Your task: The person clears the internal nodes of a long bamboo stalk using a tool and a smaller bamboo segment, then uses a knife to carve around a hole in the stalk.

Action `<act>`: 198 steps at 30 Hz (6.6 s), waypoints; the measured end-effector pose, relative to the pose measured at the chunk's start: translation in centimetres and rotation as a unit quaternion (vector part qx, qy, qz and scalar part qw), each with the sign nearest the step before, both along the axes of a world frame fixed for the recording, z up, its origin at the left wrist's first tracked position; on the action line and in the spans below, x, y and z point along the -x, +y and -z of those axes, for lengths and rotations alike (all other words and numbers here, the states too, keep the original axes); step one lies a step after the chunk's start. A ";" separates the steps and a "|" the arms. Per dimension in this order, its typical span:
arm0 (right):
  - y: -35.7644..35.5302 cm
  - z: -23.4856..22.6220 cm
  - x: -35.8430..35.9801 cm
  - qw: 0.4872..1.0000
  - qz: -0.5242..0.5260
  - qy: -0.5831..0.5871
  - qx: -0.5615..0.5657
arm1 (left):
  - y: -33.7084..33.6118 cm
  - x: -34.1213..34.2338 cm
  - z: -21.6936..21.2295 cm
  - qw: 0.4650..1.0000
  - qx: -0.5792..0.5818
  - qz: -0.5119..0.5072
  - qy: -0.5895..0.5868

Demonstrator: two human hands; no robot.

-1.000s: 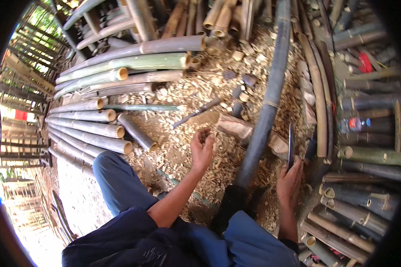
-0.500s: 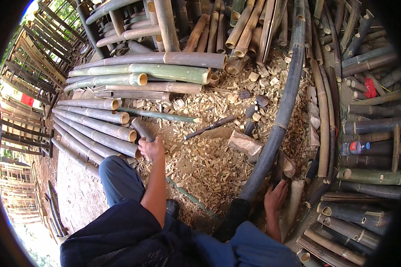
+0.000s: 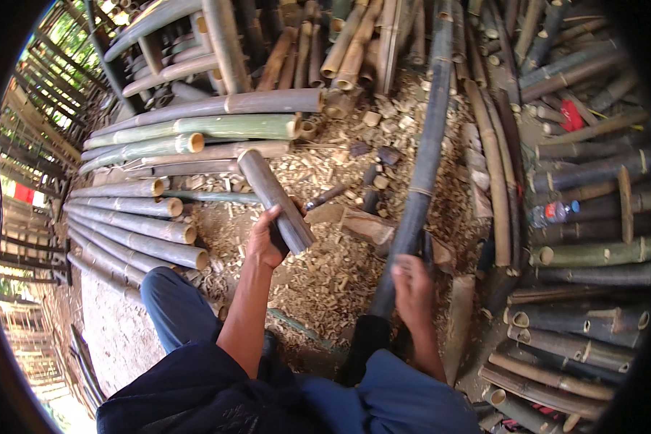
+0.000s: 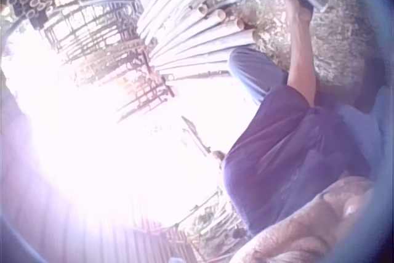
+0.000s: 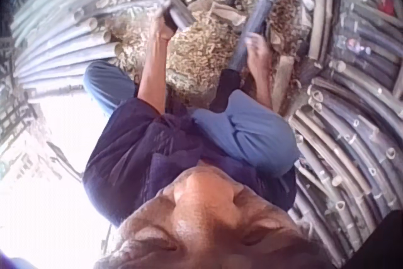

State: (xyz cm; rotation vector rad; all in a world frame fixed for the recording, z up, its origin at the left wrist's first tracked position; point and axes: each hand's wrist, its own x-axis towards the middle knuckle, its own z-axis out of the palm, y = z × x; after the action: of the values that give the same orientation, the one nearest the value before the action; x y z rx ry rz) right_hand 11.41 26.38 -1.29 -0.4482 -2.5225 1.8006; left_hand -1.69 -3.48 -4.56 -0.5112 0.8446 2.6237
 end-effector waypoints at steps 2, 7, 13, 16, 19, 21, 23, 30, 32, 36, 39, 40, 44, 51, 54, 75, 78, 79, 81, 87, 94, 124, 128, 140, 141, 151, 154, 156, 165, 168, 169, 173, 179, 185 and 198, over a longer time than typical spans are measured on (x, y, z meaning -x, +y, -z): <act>-1.9 0.6 1.4 0.991 -0.092 -0.026 0.091 | 3.5 0.6 0.2 0.999 -0.013 0.047 0.020; -4.2 0.7 2.4 0.879 -0.020 -0.115 0.463 | 9.8 -0.7 -1.2 0.988 -0.084 0.106 0.074; -2.9 2.7 0.9 0.930 0.070 0.018 0.359 | 10.5 -1.5 -2.1 0.989 0.127 0.078 0.025; -2.7 2.8 -0.3 0.924 0.084 -0.007 0.372 | 10.1 -1.8 -1.6 0.976 0.182 0.089 0.079; -1.7 2.4 -0.7 0.903 0.077 -0.039 0.421 | 10.3 -2.1 -2.5 0.966 0.210 0.110 0.105; -1.2 2.3 -0.7 0.910 0.087 -0.025 0.404 | 10.7 -2.2 -2.8 0.939 0.307 0.090 0.124; -0.6 1.9 -0.8 0.922 0.100 -0.008 0.374 | 10.7 -2.7 -2.4 0.867 0.476 0.034 0.144; 1.7 -3.8 0.9 0.986 0.069 -0.063 0.141 | 12.7 -3.8 -8.0 0.397 0.742 0.181 0.508; 1.8 -5.6 1.5 0.968 0.047 0.023 0.244 | 12.5 -2.9 -7.1 0.529 0.658 0.173 0.507; 2.4 -5.1 1.0 0.992 0.025 0.087 0.091 | 12.0 -1.3 -7.0 0.914 0.281 0.106 0.273; 3.0 -1.4 -0.4 0.981 -0.013 0.027 0.194 | 11.9 -0.9 -6.6 0.990 0.008 0.075 0.123; 2.3 -2.5 -0.9 0.957 -0.023 -0.014 0.290 | 11.7 -1.1 -6.1 0.991 -0.018 0.072 0.115; 2.0 -2.2 -1.2 0.940 -0.035 -0.026 0.338 | 11.7 -1.8 -4.2 0.995 -0.022 0.054 0.078; 1.3 -2.3 -1.4 0.963 0.015 -0.016 0.270 | 11.6 -1.9 -3.4 0.995 0.049 0.061 0.059; 1.1 -2.8 -1.5 0.974 0.018 -0.013 0.224 | 11.0 -2.0 -1.9 0.995 0.063 0.058 0.046; 1.1 0.4 -2.4 0.903 0.019 0.315 -0.291 | 9.8 -2.7 -0.6 0.988 -0.119 0.078 0.062; 1.0 0.4 -2.7 0.899 0.005 0.318 -0.300 | 9.9 -2.8 -0.8 0.989 -0.124 0.060 0.058; 0.9 0.0 -2.7 0.898 -0.002 0.317 -0.305 | 10.5 -3.0 -1.0 0.994 -0.100 0.038 0.037; 0.1 -0.8 -2.5 0.923 -0.008 0.288 -0.255 | 10.6 -2.9 -1.1 0.999 -0.049 0.010 0.020; 0.7 -0.2 -3.2 0.961 0.020 -0.010 0.277 | 10.8 -1.6 -2.9 0.999 -0.022 -0.002 0.030; 1.5 1.3 -3.4 0.962 0.070 -0.025 0.262 | 10.4 -0.1 -3.8 0.995 -0.015 0.023 0.094; 8.7 -2.5 -2.8 0.988 0.049 -0.072 0.130 | 24.9 -9.5 -12.3 0.719 0.420 0.069 0.549; 8.9 -3.1 -2.5 0.992 0.020 -0.075 0.104 | 24.3 -9.3 -11.3 0.733 0.421 0.066 0.531; 10.4 -4.9 -0.8 0.994 -0.097 -0.058 -0.007 | 24.1 -10.0 -9.5 0.729 0.400 0.034 0.555; 10.7 -5.0 -0.6 0.992 -0.114 -0.053 -0.019 | 24.0 -9.9 -9.5 0.731 0.400 0.039 0.552; 13.3 -5.0 2.2 0.954 -0.279 -0.015 -0.107 | 23.0 -9.2 -9.9 0.732 0.400 0.062 0.548; 13.2 -6.4 3.0 0.882 -0.338 0.021 -0.327 | 23.0 -9.0 -9.3 0.728 0.401 0.053 0.553; 13.6 -7.3 3.3 0.793 -0.360 -0.043 -0.490 | 22.9 -9.0 -9.4 0.732 0.394 0.057 0.553; 16.2 -10.5 6.4 0.825 -0.335 -0.253 -0.379 | 18.0 -15.4 -6.7 0.651 0.377 0.131 0.646; 15.2 -10.3 7.6 0.822 -0.362 -0.217 -0.382 | 18.3 -15.3 -6.9 0.647 0.374 0.135 0.650; 14.8 -9.8 7.8 0.817 -0.377 -0.211 -0.383 | 18.4 -15.4 -6.8 0.645 0.376 0.129 0.653; 14.2 -9.7 7.0 0.770 -0.395 -0.184 -0.466 | 18.5 -15.2 -7.0 0.635 0.376 0.152 0.658; 19.7 -10.4 -1.5 0.650 -0.425 -0.325 -0.540 | 18.5 -15.7 -6.1 0.649 0.368 0.130 0.653; 18.8 -7.2 -7.2 0.856 -0.137 -0.210 -0.451 | 18.3 -14.6 -6.9 0.653 0.398 0.127 0.631; 7.2 2.2 -9.4 0.843 0.343 -0.030 0.414 | 7.1 -0.2 -4.1 0.541 0.750 0.330 0.188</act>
State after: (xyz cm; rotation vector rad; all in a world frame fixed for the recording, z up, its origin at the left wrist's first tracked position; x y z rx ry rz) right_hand 20.77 33.60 -3.50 -1.2174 -1.1467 2.3762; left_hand -1.49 3.66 -0.44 0.1325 2.6313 0.7096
